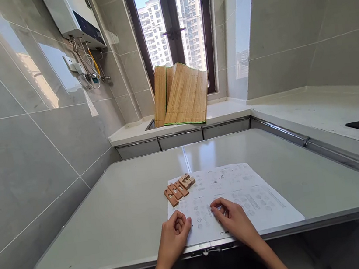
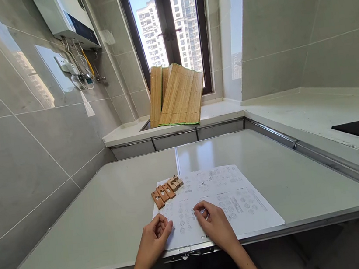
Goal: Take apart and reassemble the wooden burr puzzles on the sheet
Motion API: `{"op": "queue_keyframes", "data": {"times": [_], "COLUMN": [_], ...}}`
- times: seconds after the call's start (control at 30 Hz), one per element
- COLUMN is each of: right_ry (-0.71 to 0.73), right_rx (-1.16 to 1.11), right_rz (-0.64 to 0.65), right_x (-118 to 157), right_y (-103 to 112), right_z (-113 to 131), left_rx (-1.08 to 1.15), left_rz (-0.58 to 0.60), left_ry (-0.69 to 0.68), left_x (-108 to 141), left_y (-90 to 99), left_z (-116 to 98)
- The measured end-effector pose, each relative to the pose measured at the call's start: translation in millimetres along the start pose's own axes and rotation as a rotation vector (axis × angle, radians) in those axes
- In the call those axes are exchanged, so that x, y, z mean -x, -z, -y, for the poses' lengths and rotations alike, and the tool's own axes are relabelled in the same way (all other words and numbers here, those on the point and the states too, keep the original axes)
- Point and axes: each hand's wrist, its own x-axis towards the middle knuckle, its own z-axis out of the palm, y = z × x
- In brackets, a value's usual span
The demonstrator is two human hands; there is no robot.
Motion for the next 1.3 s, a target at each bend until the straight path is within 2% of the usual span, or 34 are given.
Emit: {"op": "queue_keyframes", "data": {"times": [0.33,1.3], "right_ry": [-0.011,-0.062], "right_rx": [0.006,0.01], "right_rz": [0.019,0.06], "right_x": [1,2], "right_y": [-1,1], "right_z": [-2,1], "left_rx": [0.11,0.067], "left_rz": [-0.001,0.015], "left_ry": [0.029,0.017], "left_x": [-1,0], "left_y": [2.3,2.3], "left_z": [7,13]}}
